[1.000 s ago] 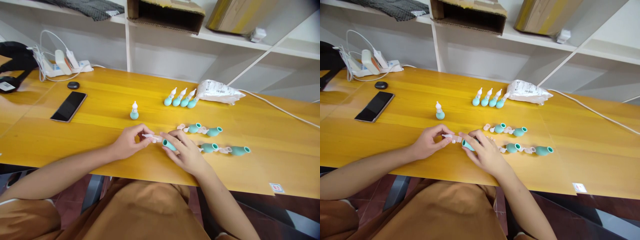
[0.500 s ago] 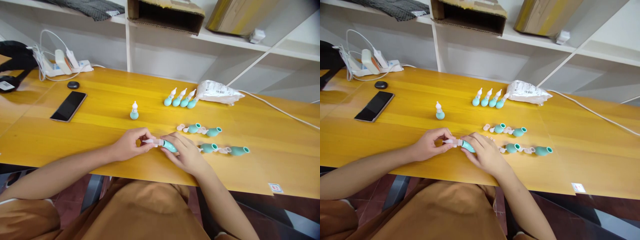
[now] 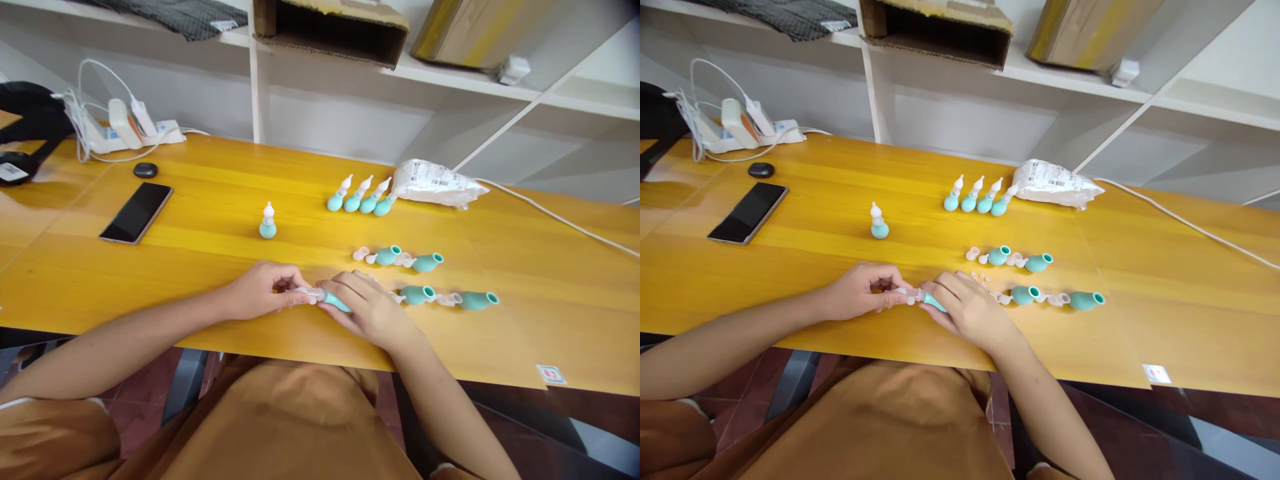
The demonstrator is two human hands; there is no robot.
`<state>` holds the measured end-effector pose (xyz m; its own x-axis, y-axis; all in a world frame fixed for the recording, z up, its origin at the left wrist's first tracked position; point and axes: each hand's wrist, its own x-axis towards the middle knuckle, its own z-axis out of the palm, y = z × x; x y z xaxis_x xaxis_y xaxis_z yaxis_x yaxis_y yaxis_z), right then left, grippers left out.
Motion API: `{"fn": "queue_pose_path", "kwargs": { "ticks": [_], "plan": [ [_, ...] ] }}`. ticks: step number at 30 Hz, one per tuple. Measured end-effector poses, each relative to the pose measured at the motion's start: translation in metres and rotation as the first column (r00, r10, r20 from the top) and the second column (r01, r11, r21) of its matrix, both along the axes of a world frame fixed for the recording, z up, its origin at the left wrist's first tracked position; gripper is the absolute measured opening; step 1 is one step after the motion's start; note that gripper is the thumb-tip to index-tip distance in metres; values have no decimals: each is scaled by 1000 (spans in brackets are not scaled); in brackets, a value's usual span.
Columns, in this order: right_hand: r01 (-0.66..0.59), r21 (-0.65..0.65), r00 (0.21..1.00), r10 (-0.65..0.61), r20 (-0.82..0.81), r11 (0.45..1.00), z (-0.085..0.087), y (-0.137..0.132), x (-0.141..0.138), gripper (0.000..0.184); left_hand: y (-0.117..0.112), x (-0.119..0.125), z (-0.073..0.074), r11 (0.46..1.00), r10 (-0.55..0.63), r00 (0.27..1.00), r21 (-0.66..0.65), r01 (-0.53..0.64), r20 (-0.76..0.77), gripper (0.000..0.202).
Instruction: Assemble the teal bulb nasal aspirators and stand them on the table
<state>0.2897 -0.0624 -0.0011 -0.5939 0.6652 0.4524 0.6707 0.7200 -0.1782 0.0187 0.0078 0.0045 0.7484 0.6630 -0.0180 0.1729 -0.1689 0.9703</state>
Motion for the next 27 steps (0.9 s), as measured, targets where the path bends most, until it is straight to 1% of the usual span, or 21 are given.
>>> {"fn": "queue_pose_path", "kwargs": {
  "ticks": [2, 6, 9, 11, 13, 16, 18, 21, 24, 27],
  "plan": [
    [-19, 45, 999, 17, 50, 999, 0, 0, 1, 21, 0, 0, -1, 998, -16, 1000, -62, 16, 5, 31],
    [-37, 131, 988, 17, 154, 991, 2, -1, 0, 18, 0, 0, -3, 990, -28, 1000, -139, 29, 3, 35],
    [-39, 143, 983, 13, 183, 989, 2, -1, -2, 17, 0, 1, -6, 984, -30, 999, -177, 32, 10, 36],
    [-36, 120, 987, 16, 163, 992, 1, -2, -2, 17, -1, 1, -7, 985, -31, 999, -169, 36, 30, 33],
    [-33, 71, 990, 23, 136, 997, -1, -2, -3, 19, -2, 1, -7, 992, -35, 999, -122, 40, 36, 28],
    [-31, -10, 994, 32, 105, 999, -3, -2, -4, 21, -3, 0, -4, 999, -39, 999, 7, 39, -8, 22],
    [-37, -62, 997, 41, 66, 997, -4, -2, -4, 23, -4, -1, 0, 995, -41, 998, 92, 44, -37, 21],
    [-54, -163, 998, 51, -23, 985, -3, -2, -4, 22, -3, -2, 3, 980, -63, 997, 187, 71, -45, 21],
    [-65, -263, 995, 41, -95, 963, 0, -4, -3, 22, -2, -3, 5, 966, -87, 995, 240, 96, -50, 19],
    [-76, -314, 991, 38, -125, 946, 2, -4, -3, 21, 1, -4, 3, 958, -98, 993, 265, 111, -62, 17]
  ]
}}
